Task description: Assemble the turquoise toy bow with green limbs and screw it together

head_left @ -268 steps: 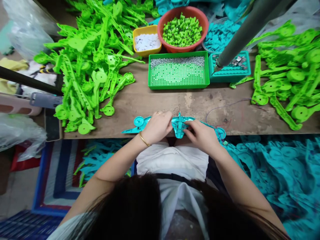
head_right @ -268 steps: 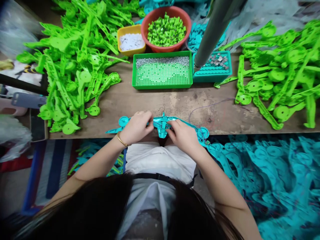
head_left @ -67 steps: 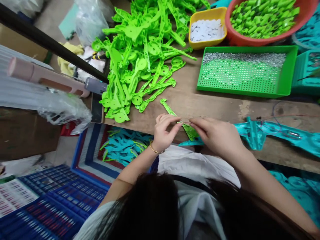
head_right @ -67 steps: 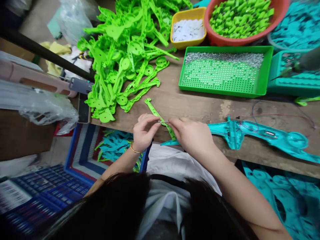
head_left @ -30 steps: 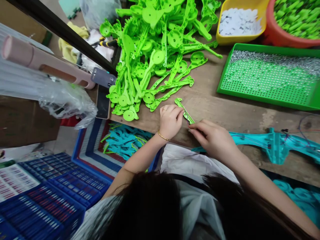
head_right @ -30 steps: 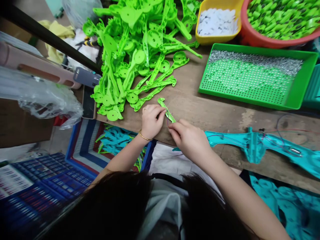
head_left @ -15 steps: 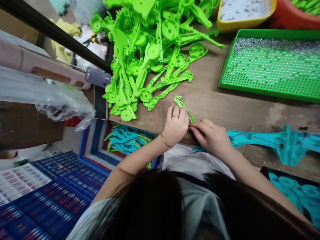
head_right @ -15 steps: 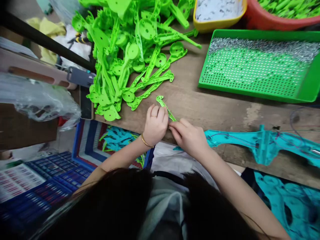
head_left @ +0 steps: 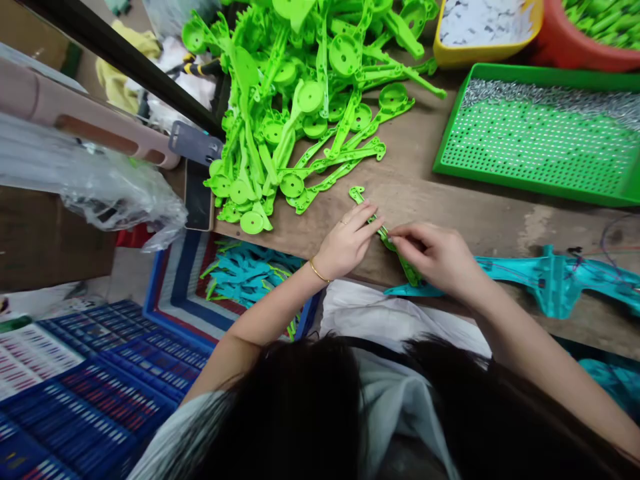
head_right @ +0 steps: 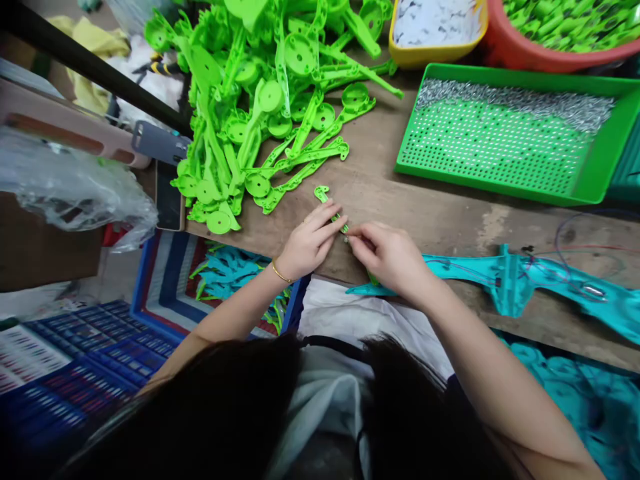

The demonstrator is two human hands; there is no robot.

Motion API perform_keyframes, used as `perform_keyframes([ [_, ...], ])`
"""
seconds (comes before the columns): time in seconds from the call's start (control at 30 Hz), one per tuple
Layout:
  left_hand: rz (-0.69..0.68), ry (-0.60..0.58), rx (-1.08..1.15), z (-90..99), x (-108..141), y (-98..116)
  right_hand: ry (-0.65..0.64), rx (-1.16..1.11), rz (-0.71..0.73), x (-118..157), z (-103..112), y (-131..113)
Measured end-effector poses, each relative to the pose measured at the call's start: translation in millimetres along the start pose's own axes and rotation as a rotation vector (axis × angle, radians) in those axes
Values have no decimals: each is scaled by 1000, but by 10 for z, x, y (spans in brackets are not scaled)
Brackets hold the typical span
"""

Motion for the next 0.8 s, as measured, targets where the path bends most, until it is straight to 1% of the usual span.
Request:
perform_keyframes([
  [0.07,-9,-11,-17,-7,10,10,67,59,17,-12,27,-7],
  [0.13,-13,-28,-29,-12,14,14,104,88,32,-19,44,-9],
  [0.2,-9,-51,-36,-25,13,16,83,48,38,-25,47,-7],
  [0.3,6,-86,-43,-54,10,18,7,-102,10,-43,41,-1],
  [0.37,14,-95,-49,-68,10,23,-21,-183,-46,-67,43,2],
  [0.43,20,-99,-57,-77,12,30,-25,-213,-125,-90,53,-2],
  [0.53,30,-90,-65,-67,7,37,-13,-156,-255,-93,76,-12],
  [0.6,39,-72,-48,-41,-16,33,-6,-107,-307,-68,81,-16],
  [0.7,86,-44,13,24,-87,5,28,-38,-328,-7,54,-4],
  [0.8,161,-18,71,95,-182,-40,51,59,-323,48,-13,18],
])
Point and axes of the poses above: each hand's wrist, its own x-axis away from the middle knuckle, its own z-axis out of the back of the hand, y = z × x, the point moved 3 cm from there along -x, towards the middle knuckle, and after that the axes turned 13 degrees about -z, right-handed, at the moved point
